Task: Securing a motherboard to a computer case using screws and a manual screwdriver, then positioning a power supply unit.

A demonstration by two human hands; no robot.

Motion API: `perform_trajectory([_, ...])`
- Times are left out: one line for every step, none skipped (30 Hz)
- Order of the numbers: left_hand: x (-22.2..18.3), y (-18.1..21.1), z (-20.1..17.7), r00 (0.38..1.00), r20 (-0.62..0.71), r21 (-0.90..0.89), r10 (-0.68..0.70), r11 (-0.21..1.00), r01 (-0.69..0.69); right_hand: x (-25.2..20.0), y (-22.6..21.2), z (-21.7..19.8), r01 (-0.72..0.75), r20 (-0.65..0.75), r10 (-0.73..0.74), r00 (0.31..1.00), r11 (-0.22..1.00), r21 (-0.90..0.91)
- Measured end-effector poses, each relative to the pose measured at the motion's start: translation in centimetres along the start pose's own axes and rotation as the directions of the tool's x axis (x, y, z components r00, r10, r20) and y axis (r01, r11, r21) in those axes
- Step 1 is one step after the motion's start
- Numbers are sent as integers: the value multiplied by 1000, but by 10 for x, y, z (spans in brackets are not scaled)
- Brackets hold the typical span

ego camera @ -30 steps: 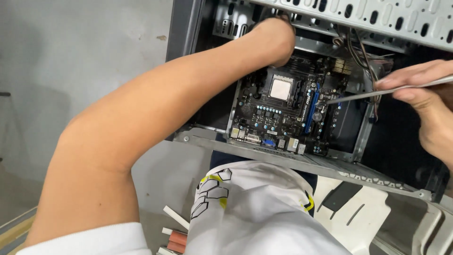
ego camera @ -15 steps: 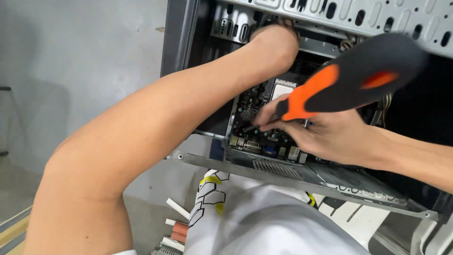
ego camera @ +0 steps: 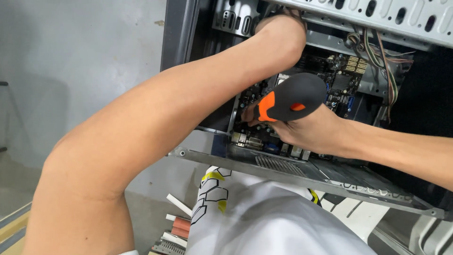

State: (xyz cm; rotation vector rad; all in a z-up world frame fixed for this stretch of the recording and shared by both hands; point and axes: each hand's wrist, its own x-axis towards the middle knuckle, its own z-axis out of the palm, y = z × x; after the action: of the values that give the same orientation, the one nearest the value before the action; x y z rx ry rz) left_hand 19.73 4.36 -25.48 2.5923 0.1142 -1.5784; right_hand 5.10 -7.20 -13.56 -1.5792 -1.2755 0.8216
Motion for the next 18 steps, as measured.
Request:
perform_trajectory([-9, -2, 2, 1000, 3, -1, 0, 1000, 0, 2, 0, 0, -1, 1, 1, 1000, 1000, 3])
perform_trajectory([-19, -3, 3, 998, -53, 1, 17, 1000, -17, 3, -1, 0, 15, -4, -15, 1000, 1000, -13])
perform_trajectory([-29, -5, 4, 994, -108, 4, 35, 999, -34, 5, -1, 0, 31, -8, -32, 999, 999, -29])
perform_trajectory([-26, -4, 4, 994, -108, 3, 33, 999, -33, 6, -1, 0, 32, -7, -33, 999, 999, -28])
perform_trajectory([-24, -4, 4, 994, -105, 23, 35, 999, -32, 6, -1, 0, 45, -11, -45, 999, 999, -31])
perform_trajectory([-22, -2, 5, 994, -100, 43, 38, 999, -34, 6, -1, 1, 55, -16, -55, 998, 998, -32])
perform_trajectory([-24, -3, 5, 995, -97, 42, 38, 999, -34, 5, 1, 3, 53, -15, -54, 998, 998, -30])
perform_trajectory([-26, -4, 3, 994, -99, 17, 41, 999, -40, 4, 3, 3, 35, -8, -35, 999, 999, -22])
perform_trajectory([-28, -4, 1, 994, -102, -8, 44, 999, -45, 4, 5, 4, 17, -1, -17, 1000, 1000, -15])
perform_trajectory([-27, -4, 1, 994, -103, -7, 45, 999, -46, 3, 4, 5, 17, -2, -17, 1000, 1000, -16])
perform_trajectory([-26, -4, 1, 995, -93, -5, 38, 999, -38, 2, 2, 6, -102, -22, 106, 994, 983, 150])
perform_trajectory([-25, -4, 0, 996, -83, -3, 30, 1000, -31, 2, 1, 7, -212, -21, 230, 973, 926, 313])
perform_trajectory([-21, -4, 2, 996, -83, -2, 31, 1000, -31, 5, -2, 5, -212, -22, 230, 973, 926, 313])
perform_trajectory([-16, -3, 4, 992, -112, 40, 57, 998, -53, 8, -5, 4, -146, -40, 159, 986, 962, 232])
perform_trajectory([-11, -3, 5, 987, -139, 84, 85, 994, -74, 11, -8, 3, -78, -51, 86, 995, 986, 149])
perform_trajectory([-15, -3, 4, 986, -143, 85, 87, 993, -76, 3, -2, 5, -78, -53, 87, 995, 986, 144])
perform_trajectory([-19, -4, 4, 989, -123, 73, 87, 994, -79, -4, 4, 7, -239, -74, 258, 963, 951, 198])
perform_trajectory([-23, -5, 3, 991, -101, 59, 86, 995, -80, -11, 9, 9, -390, -82, 421, 903, 885, 255])
